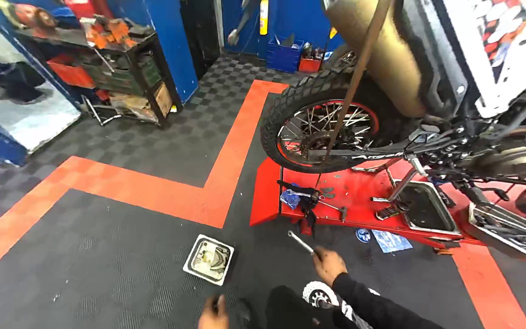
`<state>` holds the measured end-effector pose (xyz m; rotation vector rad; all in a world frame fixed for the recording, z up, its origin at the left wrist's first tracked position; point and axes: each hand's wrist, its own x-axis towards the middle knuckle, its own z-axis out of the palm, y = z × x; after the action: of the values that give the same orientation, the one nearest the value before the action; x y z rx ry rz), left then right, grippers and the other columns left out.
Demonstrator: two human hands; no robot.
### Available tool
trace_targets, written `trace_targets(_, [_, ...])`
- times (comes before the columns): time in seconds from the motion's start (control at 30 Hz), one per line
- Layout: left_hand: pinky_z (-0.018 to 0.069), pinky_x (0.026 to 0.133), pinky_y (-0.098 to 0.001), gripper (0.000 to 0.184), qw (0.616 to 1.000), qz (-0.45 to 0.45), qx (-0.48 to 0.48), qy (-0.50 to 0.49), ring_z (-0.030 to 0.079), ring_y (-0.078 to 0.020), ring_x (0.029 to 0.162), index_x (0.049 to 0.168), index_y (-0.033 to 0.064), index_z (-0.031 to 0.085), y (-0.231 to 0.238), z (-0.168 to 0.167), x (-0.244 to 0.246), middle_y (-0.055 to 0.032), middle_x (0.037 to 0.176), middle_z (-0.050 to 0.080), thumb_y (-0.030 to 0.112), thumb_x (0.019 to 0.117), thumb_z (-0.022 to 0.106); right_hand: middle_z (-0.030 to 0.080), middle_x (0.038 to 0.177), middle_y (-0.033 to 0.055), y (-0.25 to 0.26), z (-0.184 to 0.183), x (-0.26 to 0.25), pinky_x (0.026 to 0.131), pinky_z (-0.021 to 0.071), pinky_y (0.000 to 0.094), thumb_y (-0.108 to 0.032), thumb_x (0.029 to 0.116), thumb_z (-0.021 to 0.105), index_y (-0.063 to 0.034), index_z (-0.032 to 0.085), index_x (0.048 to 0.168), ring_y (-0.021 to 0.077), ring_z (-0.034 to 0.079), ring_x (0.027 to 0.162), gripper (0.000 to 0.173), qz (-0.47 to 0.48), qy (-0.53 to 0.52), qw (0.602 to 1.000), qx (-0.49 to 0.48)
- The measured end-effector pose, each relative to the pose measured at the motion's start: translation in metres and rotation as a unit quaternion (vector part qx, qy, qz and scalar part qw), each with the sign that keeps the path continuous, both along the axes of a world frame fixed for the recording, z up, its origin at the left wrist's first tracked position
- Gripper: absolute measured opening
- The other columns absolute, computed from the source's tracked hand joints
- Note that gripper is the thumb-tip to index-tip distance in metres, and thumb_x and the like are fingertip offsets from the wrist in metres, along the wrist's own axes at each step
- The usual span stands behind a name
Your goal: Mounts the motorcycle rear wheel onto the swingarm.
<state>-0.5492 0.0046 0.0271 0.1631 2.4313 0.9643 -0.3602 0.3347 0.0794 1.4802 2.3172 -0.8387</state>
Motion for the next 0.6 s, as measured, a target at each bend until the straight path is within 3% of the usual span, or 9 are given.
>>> trace_targets(0.13, [0.0553, 0.1, -0.0543, 0.039, 0.974, -0.193, 0.108, 0.049, 0.071, -0.0266, 0.108, 0.129, 0.0084, 0.069, 0.183, 0.072, -0.098, -0.0122, 0.117, 0.073, 0.036, 0.1031, 0.059, 0.074, 0.107, 0.0147, 0.051, 0.052, -0.072, 0.087, 0.0559, 0.0614, -0.03, 0.1022, 0.053, -0.0109, 0.072, 0.118, 0.0347, 0.072, 0.099, 0.031, -0.057, 0.105, 0.974, 0.194])
trace_targets(0.23, [0.0587, 0.096, -0.0479, 0.037, 0.937, -0.299, 0.177, -0.027, 0.072, -0.0229, 0.105, 0.131, 0.0074, 0.067, 0.318, 0.102, -0.13, -0.0107, 0.118, 0.073, 0.032, 0.105, 0.057, 0.074, 0.109, 0.0145, 0.087, 0.055, -0.109, 0.084, 0.0576, 0.061, -0.028, 0.1013, 0.057, -0.0097, 0.074, 0.116, 0.0346, 0.073, 0.099, 0.029, -0.099, 0.15, 0.936, 0.303])
trace_targets(0.3, [0.0616, 0.088, -0.0485, 0.037, 0.914, -0.332, 0.206, -0.107, 0.073, -0.0253, 0.1, 0.133, 0.0069, 0.064, 0.393, 0.1, -0.135, -0.0128, 0.118, 0.072, 0.032, 0.1069, 0.054, 0.075, 0.107, 0.0145, 0.107, 0.048, -0.132, 0.08, 0.0587, 0.0592, -0.024, 0.1, 0.059, -0.0084, 0.075, 0.113, 0.0342, 0.073, 0.096, 0.026, -0.134, 0.17, 0.911, 0.351])
trace_targets(0.43, [0.0588, 0.086, -0.0484, 0.048, 0.883, -0.329, 0.217, -0.256, 0.071, -0.0278, 0.1, 0.14, 0.0068, 0.056, 0.509, 0.085, -0.137, -0.0156, 0.12, 0.07, 0.042, 0.1092, 0.046, 0.075, 0.101, 0.0136, 0.149, 0.029, -0.169, 0.078, 0.0594, 0.0579, -0.022, 0.0973, 0.061, -0.0088, 0.075, 0.11, 0.0339, 0.074, 0.092, 0.023, -0.186, 0.199, 0.886, 0.376])
trace_targets(0.5, [0.0592, 0.083, -0.0458, 0.048, 0.874, -0.322, 0.214, -0.293, 0.071, -0.0258, 0.095, 0.138, 0.0054, 0.056, 0.53, 0.077, -0.137, -0.0152, 0.118, 0.07, 0.043, 0.1091, 0.046, 0.075, 0.101, 0.0145, 0.149, 0.021, -0.183, 0.078, 0.0593, 0.058, -0.021, 0.0962, 0.064, -0.0078, 0.074, 0.11, 0.035, 0.073, 0.092, 0.022, -0.214, 0.192, 0.886, 0.364])
trace_targets(0.6, [0.0605, 0.081, -0.0431, 0.04, 0.87, -0.307, 0.228, -0.312, 0.072, -0.0249, 0.093, 0.132, 0.0019, 0.06, 0.575, 0.065, -0.142, -0.0154, 0.11, 0.073, 0.032, 0.1078, 0.053, 0.074, 0.105, 0.0138, 0.171, 0.015, -0.193, 0.078, 0.0601, 0.0563, -0.023, 0.0978, 0.061, -0.0097, 0.074, 0.111, 0.0341, 0.073, 0.094, 0.023, -0.251, 0.176, 0.883, 0.355])
